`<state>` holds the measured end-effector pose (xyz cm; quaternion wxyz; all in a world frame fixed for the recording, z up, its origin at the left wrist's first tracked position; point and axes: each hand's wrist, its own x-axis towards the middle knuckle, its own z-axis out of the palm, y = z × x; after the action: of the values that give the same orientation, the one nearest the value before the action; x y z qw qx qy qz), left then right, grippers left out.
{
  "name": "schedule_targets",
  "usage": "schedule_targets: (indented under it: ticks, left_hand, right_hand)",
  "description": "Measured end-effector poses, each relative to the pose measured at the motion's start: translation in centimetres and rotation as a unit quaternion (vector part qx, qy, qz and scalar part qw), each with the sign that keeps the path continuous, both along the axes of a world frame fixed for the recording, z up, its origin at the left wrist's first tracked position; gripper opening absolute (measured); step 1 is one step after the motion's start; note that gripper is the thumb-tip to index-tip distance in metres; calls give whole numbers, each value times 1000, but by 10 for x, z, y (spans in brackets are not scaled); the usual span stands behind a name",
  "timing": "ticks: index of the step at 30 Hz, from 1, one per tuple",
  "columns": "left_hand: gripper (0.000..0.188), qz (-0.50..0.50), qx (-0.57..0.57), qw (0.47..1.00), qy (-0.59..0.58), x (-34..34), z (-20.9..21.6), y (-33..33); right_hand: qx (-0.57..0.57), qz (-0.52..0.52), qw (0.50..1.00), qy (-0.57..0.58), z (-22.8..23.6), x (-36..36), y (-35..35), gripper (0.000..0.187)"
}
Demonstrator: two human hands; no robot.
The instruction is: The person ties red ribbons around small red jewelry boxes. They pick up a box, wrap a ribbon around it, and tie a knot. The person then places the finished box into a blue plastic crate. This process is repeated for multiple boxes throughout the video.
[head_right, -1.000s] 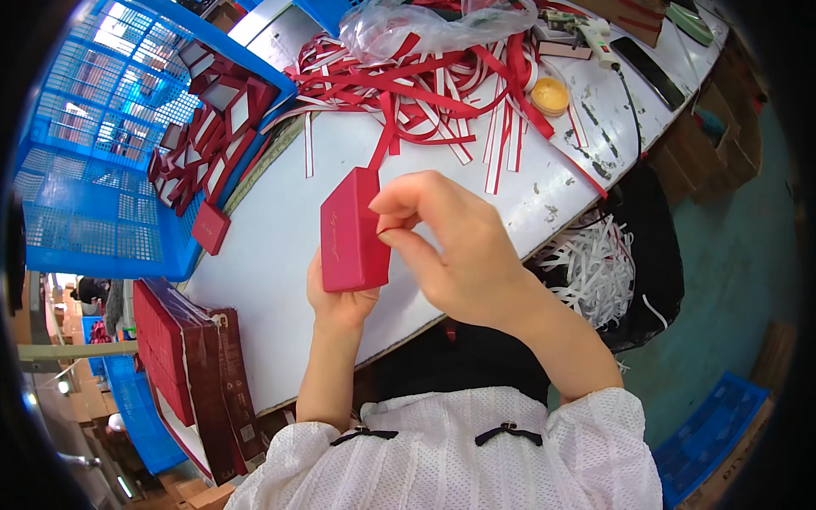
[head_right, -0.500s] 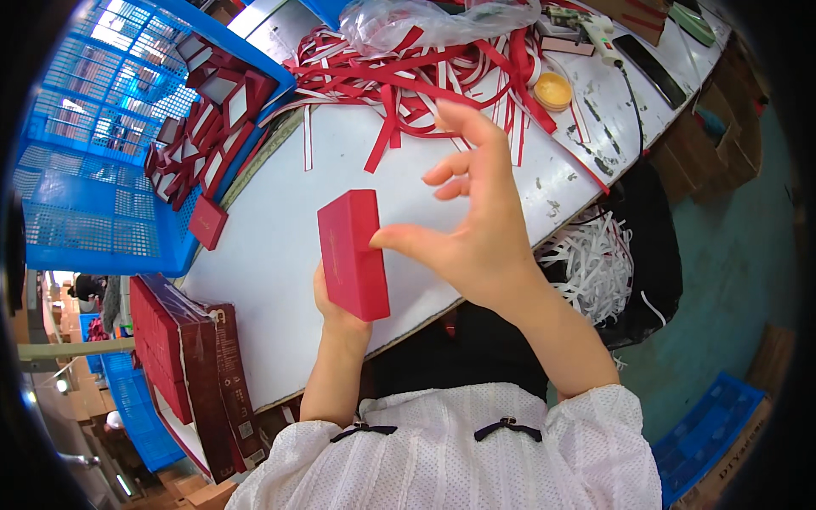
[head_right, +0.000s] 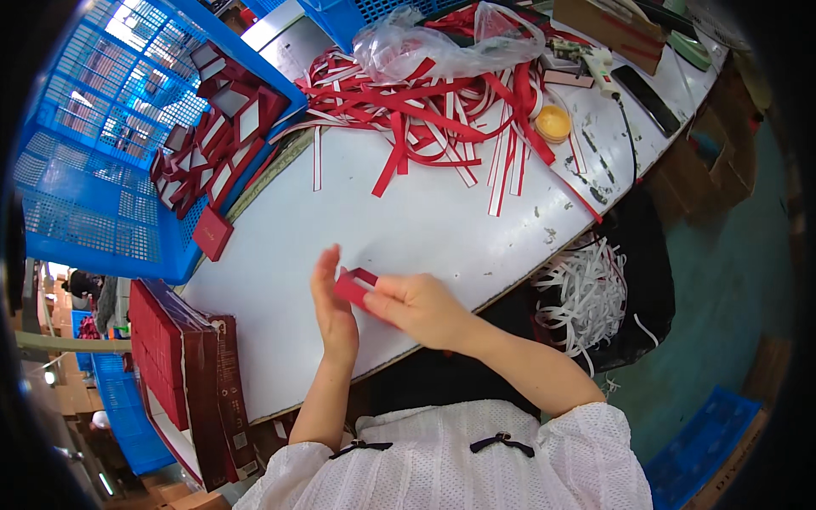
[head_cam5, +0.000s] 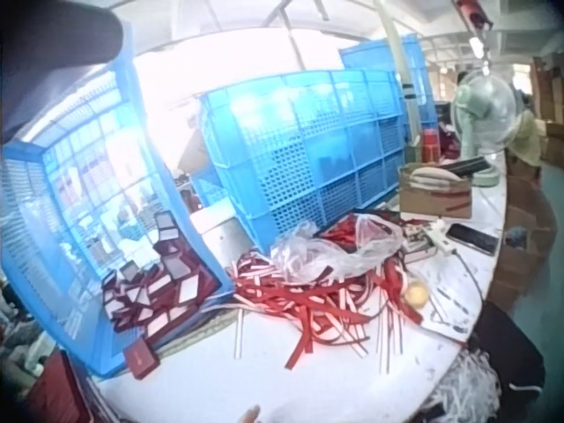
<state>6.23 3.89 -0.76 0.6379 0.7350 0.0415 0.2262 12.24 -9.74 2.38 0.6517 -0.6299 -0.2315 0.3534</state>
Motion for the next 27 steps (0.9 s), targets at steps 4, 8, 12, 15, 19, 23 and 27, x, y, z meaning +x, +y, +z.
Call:
schedule_targets:
  ticks: [4,8,12,15,19,23,27]
  left_hand:
    - [37,-106,-95,986,89,-18,-9,20]
    - [27,-156,-87,972,154,-38,-5,33]
    - [16,-262,-70,954,129,-62,10,41]
    - [9,-234,-40,965,116,-103,20,55]
    - [10,-93,-155,982,60,-169,69,89]
    - [17,120,-103,984,-85,-216,112,127]
    - [14,337,-110,933,-60,-274,132,150]
  right_hand:
    - [-51,67,993,-81,-4,3,14,19]
    - [-19,-98,980,-171,-18,41,28,17]
    - [-103,-147,765,-618,-32,101,38,39]
    - [-242,-76,772,-583,-22,96,59,44]
    - [-310,-60,738,-596,-25,95,75,28]
    - [-299,-65,722,-621,-43,114,65,9]
    - [-258,-60,753,-602,-46,108,70,19]
